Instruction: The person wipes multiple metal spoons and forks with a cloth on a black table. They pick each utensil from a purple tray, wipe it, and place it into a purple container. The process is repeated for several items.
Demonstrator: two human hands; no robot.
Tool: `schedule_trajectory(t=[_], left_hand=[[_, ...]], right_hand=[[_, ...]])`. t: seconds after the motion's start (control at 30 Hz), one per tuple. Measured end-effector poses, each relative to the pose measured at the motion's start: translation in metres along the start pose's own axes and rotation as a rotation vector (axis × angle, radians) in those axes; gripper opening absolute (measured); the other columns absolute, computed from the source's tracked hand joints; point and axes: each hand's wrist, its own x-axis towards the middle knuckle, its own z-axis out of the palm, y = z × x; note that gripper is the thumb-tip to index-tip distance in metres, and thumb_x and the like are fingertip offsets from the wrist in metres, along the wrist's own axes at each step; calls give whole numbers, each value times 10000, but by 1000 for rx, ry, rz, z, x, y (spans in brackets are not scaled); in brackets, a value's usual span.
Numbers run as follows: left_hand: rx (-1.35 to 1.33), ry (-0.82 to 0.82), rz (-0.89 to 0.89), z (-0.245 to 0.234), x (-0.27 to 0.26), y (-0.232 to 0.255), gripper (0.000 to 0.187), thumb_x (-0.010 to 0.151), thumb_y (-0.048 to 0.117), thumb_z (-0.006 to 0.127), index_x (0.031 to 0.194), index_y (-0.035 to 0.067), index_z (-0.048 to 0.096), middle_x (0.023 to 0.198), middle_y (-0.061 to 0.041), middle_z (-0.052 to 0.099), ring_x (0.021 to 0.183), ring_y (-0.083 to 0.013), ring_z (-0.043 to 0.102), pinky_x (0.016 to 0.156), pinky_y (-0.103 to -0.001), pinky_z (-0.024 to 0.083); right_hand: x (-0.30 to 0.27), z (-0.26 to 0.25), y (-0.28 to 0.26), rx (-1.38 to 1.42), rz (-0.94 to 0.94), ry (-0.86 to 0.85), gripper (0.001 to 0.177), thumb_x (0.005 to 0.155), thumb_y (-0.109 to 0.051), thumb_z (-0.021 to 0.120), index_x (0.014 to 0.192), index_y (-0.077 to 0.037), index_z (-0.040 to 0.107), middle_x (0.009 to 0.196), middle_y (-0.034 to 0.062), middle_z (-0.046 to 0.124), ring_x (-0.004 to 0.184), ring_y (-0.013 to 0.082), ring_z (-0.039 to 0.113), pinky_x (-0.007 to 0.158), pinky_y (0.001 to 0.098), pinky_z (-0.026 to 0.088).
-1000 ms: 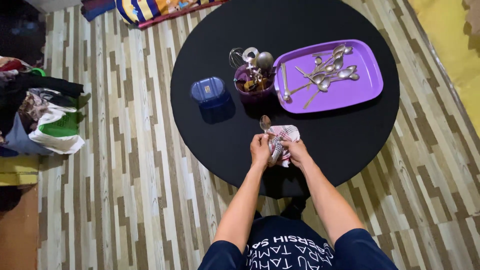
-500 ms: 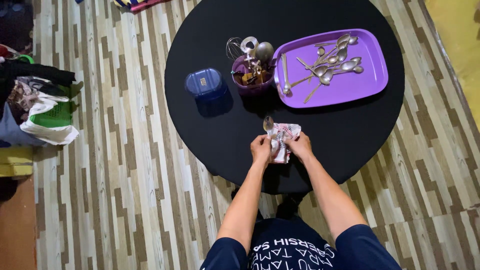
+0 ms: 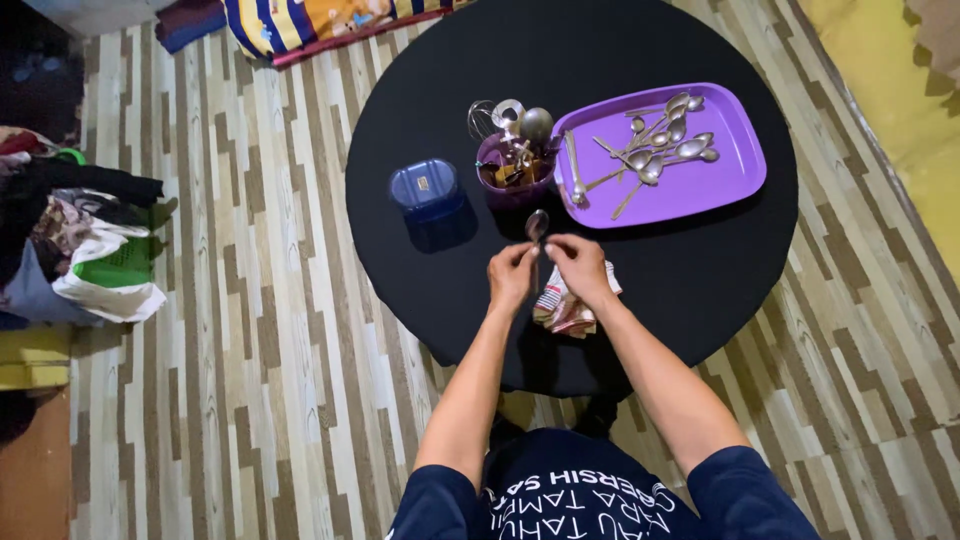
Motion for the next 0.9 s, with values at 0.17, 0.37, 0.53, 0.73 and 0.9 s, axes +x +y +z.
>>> schedule_trajectory(t=[0.17,0.37,0.53,0.73,0.9], left_hand=[[-3,4,215,-23,38,68,152,865,127,785,1012,146,821,927,-127,774,948,-344,734,796,-426,590],[29,-3,428,-15,87,88,130,878,144,764,995,178,811,917,-75,775,938,-314,734,756,-409,602],[70,-3,486,-10,100,97,146,894,108,709,980,180,804,920,-52,770,940,-320,732,759,-402,601],[71,51,507,-1,118,85,120,901,85,715,942,159,799,897,-82,768,913,-345,729,737,-416,599],[105,67,469,4,121,64,134,896,48,683,941,118,789,909,-90,767,912,-361,727,760,-420,599]], right_hand=[[31,5,-55,156,-106,113,167,885,-132,767,1047,-133,807,874,138,768,882,238,731,768,381,575],[66,-13,-103,270,-188,163,149,857,-64,807,986,-139,811,846,70,768,806,123,706,754,307,582],[96,-16,-85,363,-165,122,163,847,-41,813,987,-125,808,850,71,769,812,120,709,753,312,591],[126,-1,-60,270,-193,58,175,856,-16,773,998,-111,810,896,136,770,867,238,737,786,371,590],[136,10,-38,296,-160,-15,228,815,20,799,1005,-107,806,911,96,762,882,194,718,829,358,593]])
